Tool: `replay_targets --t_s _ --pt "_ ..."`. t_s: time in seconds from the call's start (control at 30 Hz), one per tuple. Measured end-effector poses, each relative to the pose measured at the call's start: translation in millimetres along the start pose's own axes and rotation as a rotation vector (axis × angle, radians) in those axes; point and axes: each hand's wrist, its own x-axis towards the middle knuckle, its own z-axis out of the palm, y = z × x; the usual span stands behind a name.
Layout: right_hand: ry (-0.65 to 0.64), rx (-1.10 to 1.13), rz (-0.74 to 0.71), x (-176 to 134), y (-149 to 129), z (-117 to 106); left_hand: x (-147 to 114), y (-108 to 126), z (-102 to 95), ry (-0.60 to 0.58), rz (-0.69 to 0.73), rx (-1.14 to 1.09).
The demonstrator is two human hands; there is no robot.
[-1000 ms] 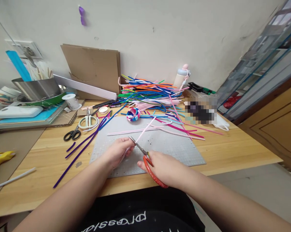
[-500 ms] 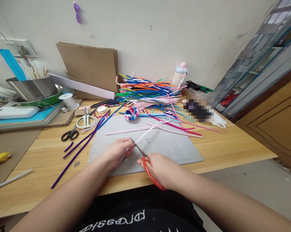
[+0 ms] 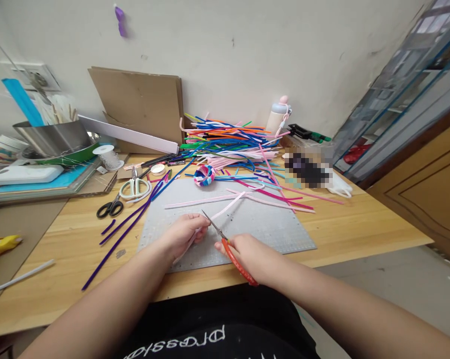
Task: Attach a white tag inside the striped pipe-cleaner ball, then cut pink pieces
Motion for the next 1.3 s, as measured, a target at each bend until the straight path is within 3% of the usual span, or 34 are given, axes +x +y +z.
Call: replay_targets --t_s 0.1,0.2,0.4,0.43,0.53,0.57,0.63,0.67,0.73,0.8,0.9,1.03,1.3 --pt "0.036 -0.089 -0.002 13.6 9.9 -6.3 -1.2 3.0 -2.4 0.028 -0.007 0.019" --pt "0.171 -0.264 0.014 25.5 18.0 -15.2 -3.2 9.1 -6.6 0.087 0.026 0.030" --pt "0.245 -0.308 -0.281 38.2 31.9 -56.9 -6.1 17.9 -9.1 0.180 0.127 -0.031" --pt "0.345 -0.293 -0.269 43.0 38.5 -69.9 -6.0 17.6 -8.7 0.191 0.136 -0.049" --pt "0.832 -0.341 -0.047 64.6 72.8 -115.5 -4.7 15.4 -7.9 0.222 0.155 -0.107" --pt "0.916 -0.353 0.008 73.2 88.8 -130.6 -4.2 14.8 -8.0 0.232 0.160 -0.126" --pt "1.181 -0.476 0.253 90.3 124.7 -156.1 -3.4 14.5 -8.4 0.261 0.170 -0.168" --pt "1.213 -0.566 0.368 98.1 142.7 -165.6 -3.3 15.1 -8.7 0.284 0.175 -0.192" --pt "1.145 -0.614 0.551 111.0 174.1 -177.9 -3.8 17.3 -9.5 0.341 0.189 -0.239" --pt "0.994 -0.569 0.677 119.2 195.0 -182.7 -5.1 20.6 -10.5 0.400 0.204 -0.299" --pt "0.970 -0.589 0.658 122.8 206.7 -183.1 -7.0 25.2 -12.7 0.436 0.192 -0.452" --pt "0.964 -0.607 0.640 121.3 206.9 -184.8 -7.2 28.1 -16.3 0.393 0.109 -0.659" --pt "0.934 -0.570 0.679 128.0 208.3 -191.0 -6.0 31.7 -19.6 0.344 0.005 -0.778"
